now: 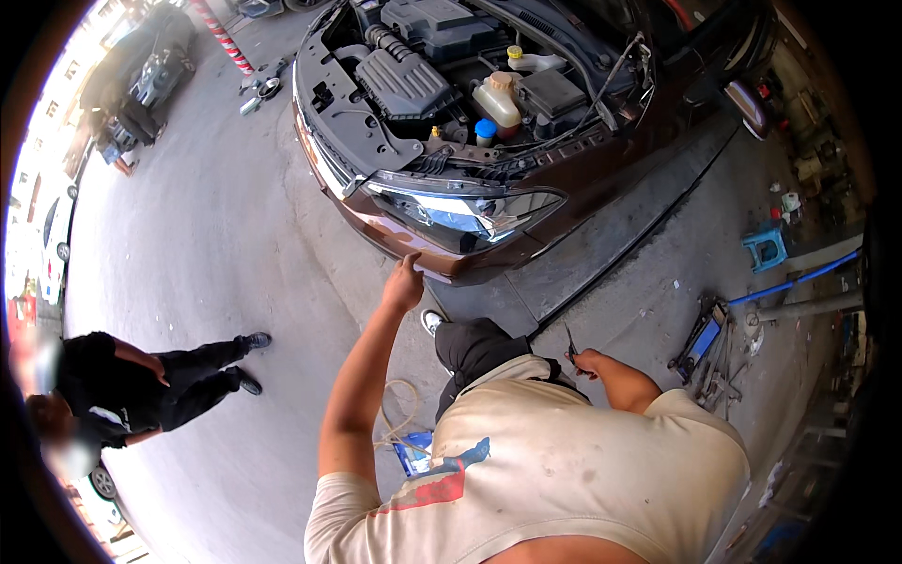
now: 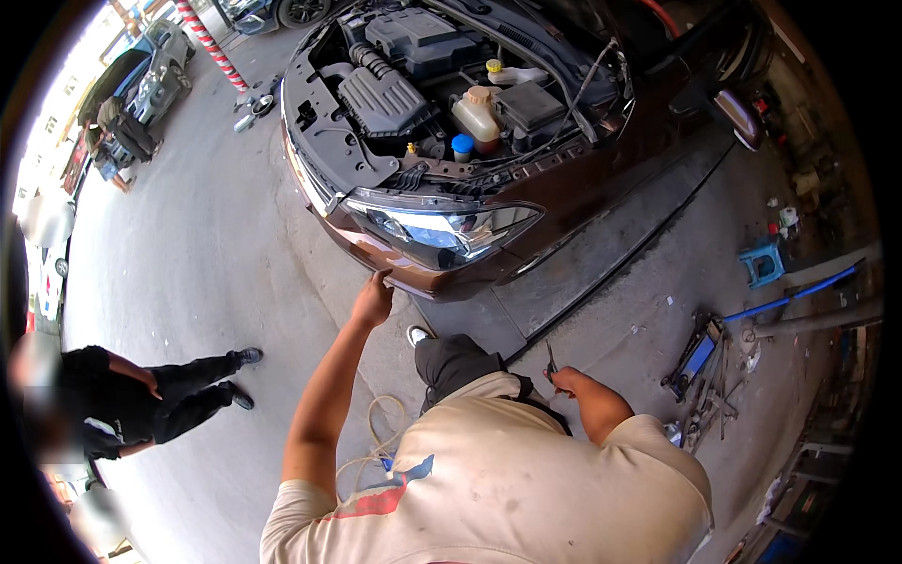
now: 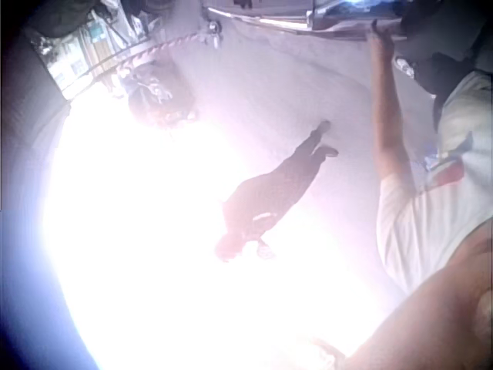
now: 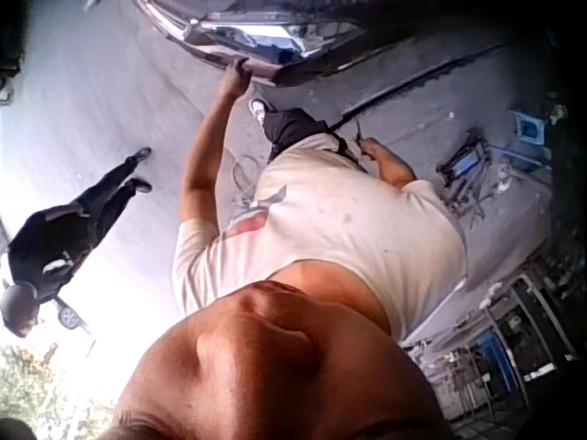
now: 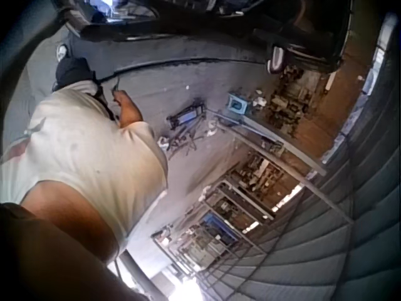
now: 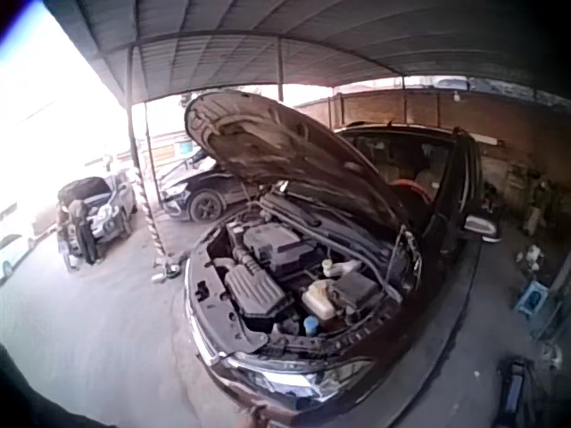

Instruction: The person retrieves a pair of scissors from a shelf and walks to a car with its hood open. They use the scissors to cut a wire near the headlight assembly, then strip the wire ends and twist them together. The person then connects the wires to a component under the hood and secures them.

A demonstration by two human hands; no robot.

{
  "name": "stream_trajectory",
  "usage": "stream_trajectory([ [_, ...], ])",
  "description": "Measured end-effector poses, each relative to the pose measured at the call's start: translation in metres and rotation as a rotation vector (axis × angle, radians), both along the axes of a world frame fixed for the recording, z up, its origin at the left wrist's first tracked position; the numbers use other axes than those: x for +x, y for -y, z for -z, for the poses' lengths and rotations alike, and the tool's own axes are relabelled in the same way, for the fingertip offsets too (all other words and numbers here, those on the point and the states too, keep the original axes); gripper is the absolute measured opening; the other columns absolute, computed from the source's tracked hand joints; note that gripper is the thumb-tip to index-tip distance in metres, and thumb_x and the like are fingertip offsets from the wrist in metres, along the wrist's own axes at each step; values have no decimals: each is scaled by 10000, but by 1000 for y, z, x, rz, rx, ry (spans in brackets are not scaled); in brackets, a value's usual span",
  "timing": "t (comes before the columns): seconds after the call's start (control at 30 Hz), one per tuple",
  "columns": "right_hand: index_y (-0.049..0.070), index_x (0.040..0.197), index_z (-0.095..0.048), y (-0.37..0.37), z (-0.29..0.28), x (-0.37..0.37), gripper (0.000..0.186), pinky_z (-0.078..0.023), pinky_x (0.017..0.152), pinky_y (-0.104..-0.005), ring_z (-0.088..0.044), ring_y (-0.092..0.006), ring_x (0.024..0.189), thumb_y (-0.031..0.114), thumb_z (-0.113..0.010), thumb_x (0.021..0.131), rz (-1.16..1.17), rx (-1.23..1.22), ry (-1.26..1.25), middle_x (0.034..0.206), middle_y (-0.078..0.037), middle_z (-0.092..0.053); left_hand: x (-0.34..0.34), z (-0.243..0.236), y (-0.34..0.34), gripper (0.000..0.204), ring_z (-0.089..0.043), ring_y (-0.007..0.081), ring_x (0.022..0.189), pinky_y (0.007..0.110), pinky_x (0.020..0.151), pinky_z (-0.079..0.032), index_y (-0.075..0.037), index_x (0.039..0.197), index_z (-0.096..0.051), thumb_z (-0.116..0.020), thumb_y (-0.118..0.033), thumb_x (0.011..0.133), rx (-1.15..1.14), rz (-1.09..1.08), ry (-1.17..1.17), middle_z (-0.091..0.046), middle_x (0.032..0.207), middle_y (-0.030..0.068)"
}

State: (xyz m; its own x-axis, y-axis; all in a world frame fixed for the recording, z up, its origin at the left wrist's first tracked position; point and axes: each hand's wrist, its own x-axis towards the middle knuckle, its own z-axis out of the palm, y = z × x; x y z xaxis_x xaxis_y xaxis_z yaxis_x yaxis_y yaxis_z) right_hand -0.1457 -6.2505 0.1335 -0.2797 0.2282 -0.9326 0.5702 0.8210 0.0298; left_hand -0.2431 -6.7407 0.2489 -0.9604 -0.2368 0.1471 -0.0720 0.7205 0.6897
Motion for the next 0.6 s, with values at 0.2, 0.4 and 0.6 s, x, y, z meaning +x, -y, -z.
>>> stream_trajectory([
  [0.2,15,890,-646,125,20,-10,657,-485,567,-411,-586,-251,673,658,-570,781,228,-136,-84,798,-99,-668,-138,-38,12,451,-607,424,851,489,757,-473,-53,843,-699,-450,-417,937,-54,296,378,-645,823,237],
  [0.4,20,958,-662,227,38,-42,630,-527,622,-443,-647,-273,744,621,-546,807,377,-131,-33,847,-102,-692,-216,-38,1,269,-591,397,958,449,818,-473,-61,1037,-659,-570,-241,857,-27,600,235,-635,991,238],
  [0.6,24,813,-675,271,27,-48,634,-549,654,-385,-669,-255,664,612,-439,833,557,-100,-159,716,-97,-684,-265,-30,-8,279,-601,367,930,456,744,-497,-82,996,-605,-630,-305,830,-237,658,179,-612,1017,174],
])
